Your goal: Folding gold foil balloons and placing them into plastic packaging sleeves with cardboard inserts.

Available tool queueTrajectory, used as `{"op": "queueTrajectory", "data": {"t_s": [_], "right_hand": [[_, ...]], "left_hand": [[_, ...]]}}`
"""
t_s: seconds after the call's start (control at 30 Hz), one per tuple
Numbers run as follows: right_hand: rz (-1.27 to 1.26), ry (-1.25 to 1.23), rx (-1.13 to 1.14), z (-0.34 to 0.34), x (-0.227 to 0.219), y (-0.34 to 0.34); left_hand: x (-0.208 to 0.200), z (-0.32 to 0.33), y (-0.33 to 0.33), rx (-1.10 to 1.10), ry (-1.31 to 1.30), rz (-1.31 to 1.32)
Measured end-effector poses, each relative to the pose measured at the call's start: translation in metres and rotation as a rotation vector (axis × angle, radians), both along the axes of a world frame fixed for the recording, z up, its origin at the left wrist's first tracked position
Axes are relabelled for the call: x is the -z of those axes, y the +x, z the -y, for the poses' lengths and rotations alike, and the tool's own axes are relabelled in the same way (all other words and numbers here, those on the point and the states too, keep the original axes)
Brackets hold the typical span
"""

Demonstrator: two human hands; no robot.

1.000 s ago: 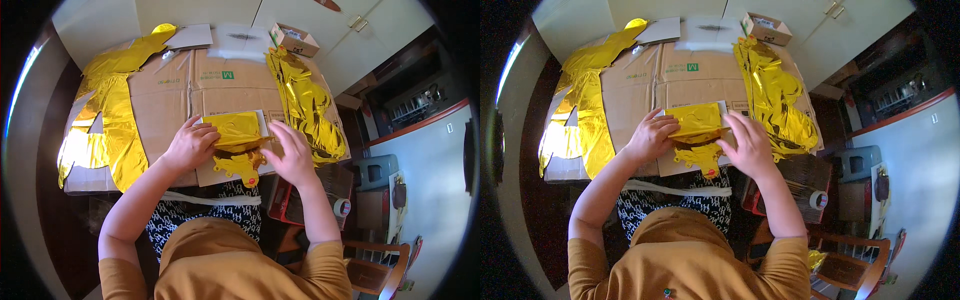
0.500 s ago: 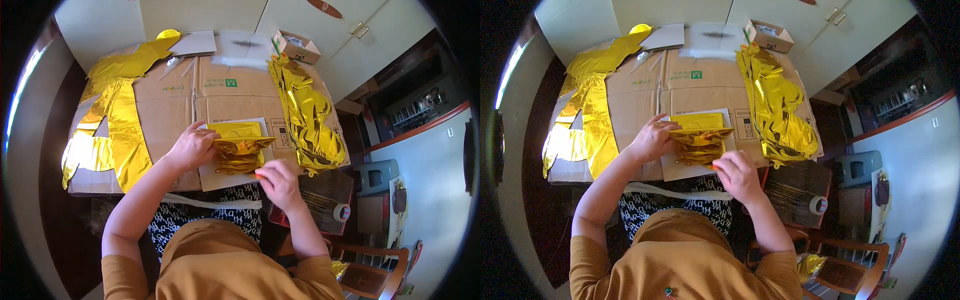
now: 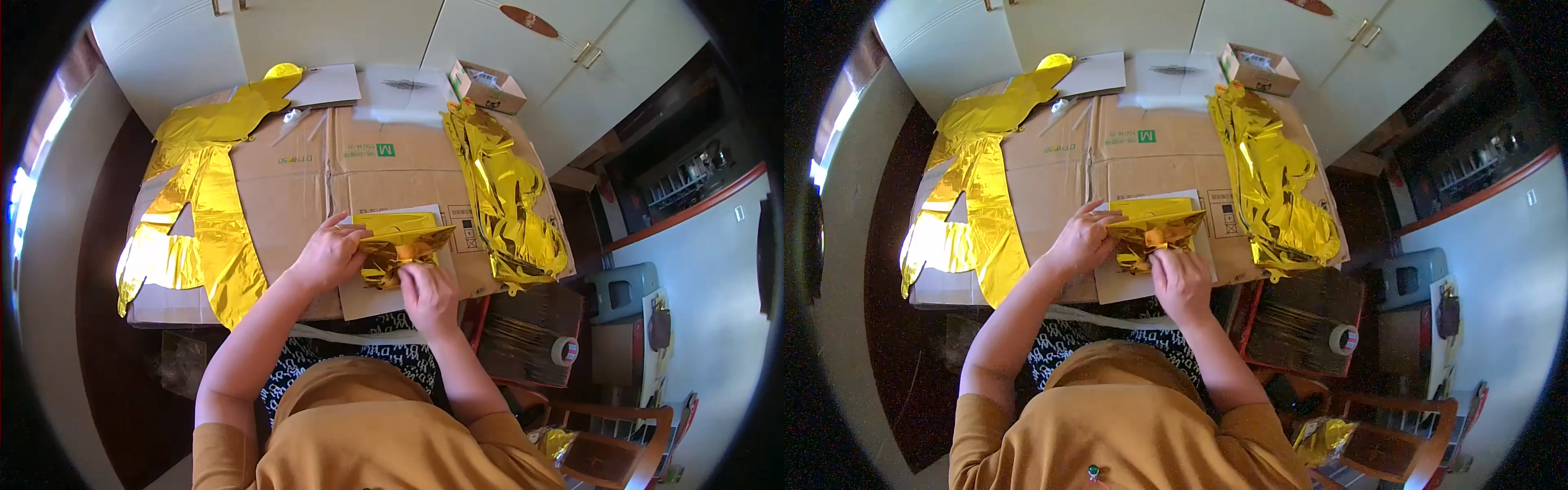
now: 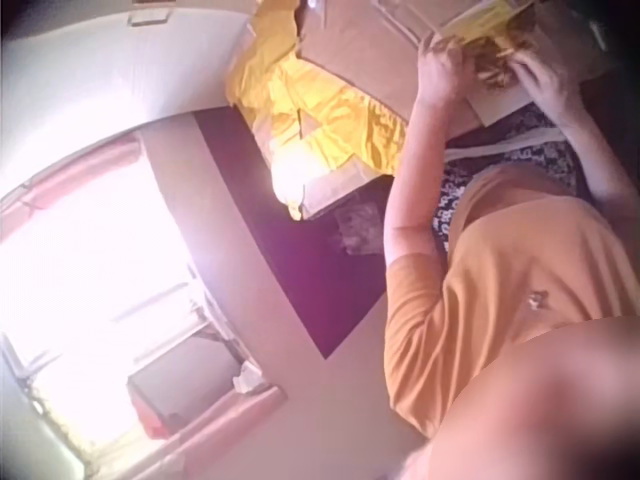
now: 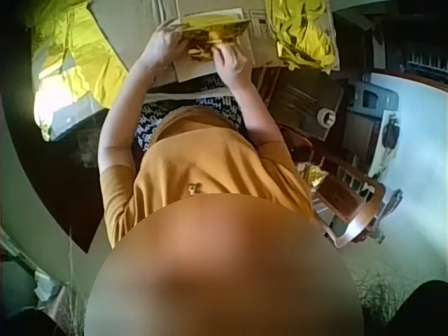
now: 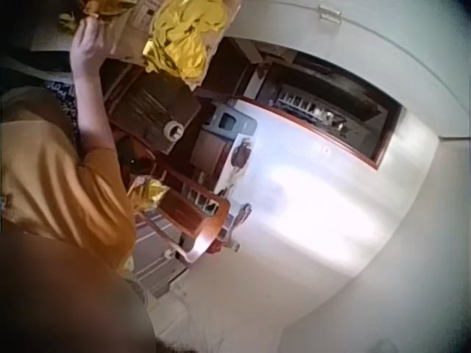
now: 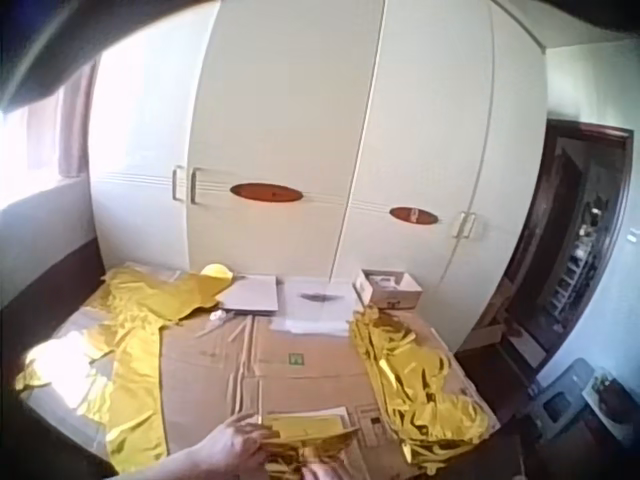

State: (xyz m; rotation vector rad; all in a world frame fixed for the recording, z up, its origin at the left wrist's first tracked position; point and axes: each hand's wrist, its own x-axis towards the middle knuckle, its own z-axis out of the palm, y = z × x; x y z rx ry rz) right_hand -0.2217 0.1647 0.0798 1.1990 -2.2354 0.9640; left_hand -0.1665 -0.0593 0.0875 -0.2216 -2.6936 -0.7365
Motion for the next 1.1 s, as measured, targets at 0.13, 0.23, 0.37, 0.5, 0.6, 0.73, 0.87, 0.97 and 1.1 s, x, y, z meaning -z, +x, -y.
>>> {"op": "queueTrajectory", "data": {"t_s": [0.13,0.23,0.37,0.5,0.6,0.73,0.87,0.97,1.1], "right_hand": [[-0.037,0.138,-0.077,-0.008,-0.002,0.010],[-0.004,0.254,-0.059,-0.006,0.000,0.007],[-0.002,0.314,-0.063,0.001,0.006,-0.003],[0.035,0.287,-0.023,0.001,0.008,0.002],[-0.031,0.140,0.000,-0.009,0.007,0.012],[-0.097,-0.013,-0.041,-0.044,-0.010,0.024],[-0.193,-0.025,0.060,-0.061,-0.025,-0.009],[-0.151,0.177,-0.091,-0.042,-0.055,-0.053],[-0.208,0.295,-0.346,-0.036,-0.047,-0.089]], "left_hand": [[0.000,0.000,-0.001,-0.006,-0.010,-0.008],[-0.005,-0.003,-0.002,-0.013,-0.017,-0.033],[-0.011,-0.005,-0.003,-0.026,-0.014,-0.030],[-0.008,-0.007,-0.002,0.024,-0.078,-0.016],[-0.001,-0.008,0.001,0.052,-0.122,-0.086],[0.006,-0.005,0.003,0.074,-0.183,-0.158],[0.002,-0.005,0.000,0.096,-0.173,-0.151],[0.001,-0.003,0.005,0.090,-0.168,-0.148],[0.001,-0.005,-0.001,0.099,-0.150,-0.206]]}}
